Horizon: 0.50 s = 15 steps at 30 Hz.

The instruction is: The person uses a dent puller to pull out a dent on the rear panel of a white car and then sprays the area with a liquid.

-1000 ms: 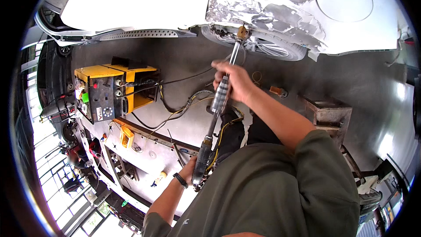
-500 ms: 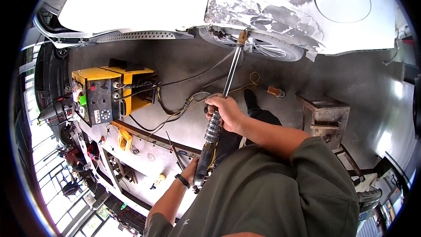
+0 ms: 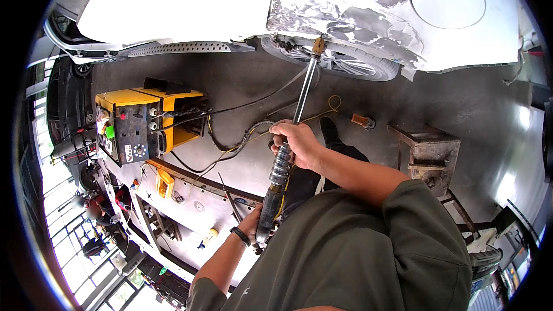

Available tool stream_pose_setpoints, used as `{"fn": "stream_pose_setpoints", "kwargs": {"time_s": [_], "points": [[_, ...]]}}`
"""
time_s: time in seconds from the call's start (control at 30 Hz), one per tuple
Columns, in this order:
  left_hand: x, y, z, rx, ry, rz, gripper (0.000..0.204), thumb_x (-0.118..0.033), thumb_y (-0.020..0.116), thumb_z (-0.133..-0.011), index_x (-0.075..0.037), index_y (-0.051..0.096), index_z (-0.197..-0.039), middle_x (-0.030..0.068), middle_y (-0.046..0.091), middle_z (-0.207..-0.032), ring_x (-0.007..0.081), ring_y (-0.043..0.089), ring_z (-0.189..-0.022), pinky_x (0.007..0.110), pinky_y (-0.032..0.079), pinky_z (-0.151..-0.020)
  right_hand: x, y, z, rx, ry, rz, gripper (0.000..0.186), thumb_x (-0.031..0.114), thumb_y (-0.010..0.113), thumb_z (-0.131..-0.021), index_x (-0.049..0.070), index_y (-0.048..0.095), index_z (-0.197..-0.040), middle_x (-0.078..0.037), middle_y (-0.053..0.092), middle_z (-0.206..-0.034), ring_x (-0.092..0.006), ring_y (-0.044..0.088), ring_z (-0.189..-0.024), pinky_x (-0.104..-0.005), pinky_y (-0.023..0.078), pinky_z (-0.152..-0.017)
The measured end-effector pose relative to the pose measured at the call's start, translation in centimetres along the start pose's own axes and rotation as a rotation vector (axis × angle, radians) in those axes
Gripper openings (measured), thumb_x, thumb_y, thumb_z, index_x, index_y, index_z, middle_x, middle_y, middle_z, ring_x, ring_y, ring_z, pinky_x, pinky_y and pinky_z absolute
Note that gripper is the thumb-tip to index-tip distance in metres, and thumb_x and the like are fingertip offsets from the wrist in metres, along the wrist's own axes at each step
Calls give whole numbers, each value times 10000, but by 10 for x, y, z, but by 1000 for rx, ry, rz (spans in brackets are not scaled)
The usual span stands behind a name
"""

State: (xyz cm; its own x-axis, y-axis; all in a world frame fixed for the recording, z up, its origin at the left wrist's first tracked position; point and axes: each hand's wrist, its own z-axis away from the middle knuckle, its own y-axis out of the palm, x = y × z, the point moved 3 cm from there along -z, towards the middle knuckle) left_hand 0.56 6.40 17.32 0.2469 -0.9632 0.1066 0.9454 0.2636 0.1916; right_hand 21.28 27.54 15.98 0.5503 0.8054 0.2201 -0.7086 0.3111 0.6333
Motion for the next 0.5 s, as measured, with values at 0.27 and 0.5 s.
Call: {"fn": "stream_pose_setpoints", "kwargs": {"time_s": [0.27, 0.5], "points": [[-1, -6, -8, 56, -79, -72, 493, -579, 511, -982, -145, 705, -1113, 74, 750, -863, 157, 708, -619, 272, 576, -501, -5, -3, -6, -4, 4, 35, 132, 180, 662, -907, 77, 608, -844, -25, 561, -730, -175, 598, -680, -335, 544, -660], [-1, 6, 0, 50, -77, -56, 586, -564, 344, -995, -102, 699, -1046, 63, 727, -793, 196, 679, -585, 312, 560, -510, 21, -8, -18, 0, -62, -2, 182, 207, 692, -908, 56, 592, -903, -45, 564, -714, -176, 590, -650, -340, 539, -635]]}}
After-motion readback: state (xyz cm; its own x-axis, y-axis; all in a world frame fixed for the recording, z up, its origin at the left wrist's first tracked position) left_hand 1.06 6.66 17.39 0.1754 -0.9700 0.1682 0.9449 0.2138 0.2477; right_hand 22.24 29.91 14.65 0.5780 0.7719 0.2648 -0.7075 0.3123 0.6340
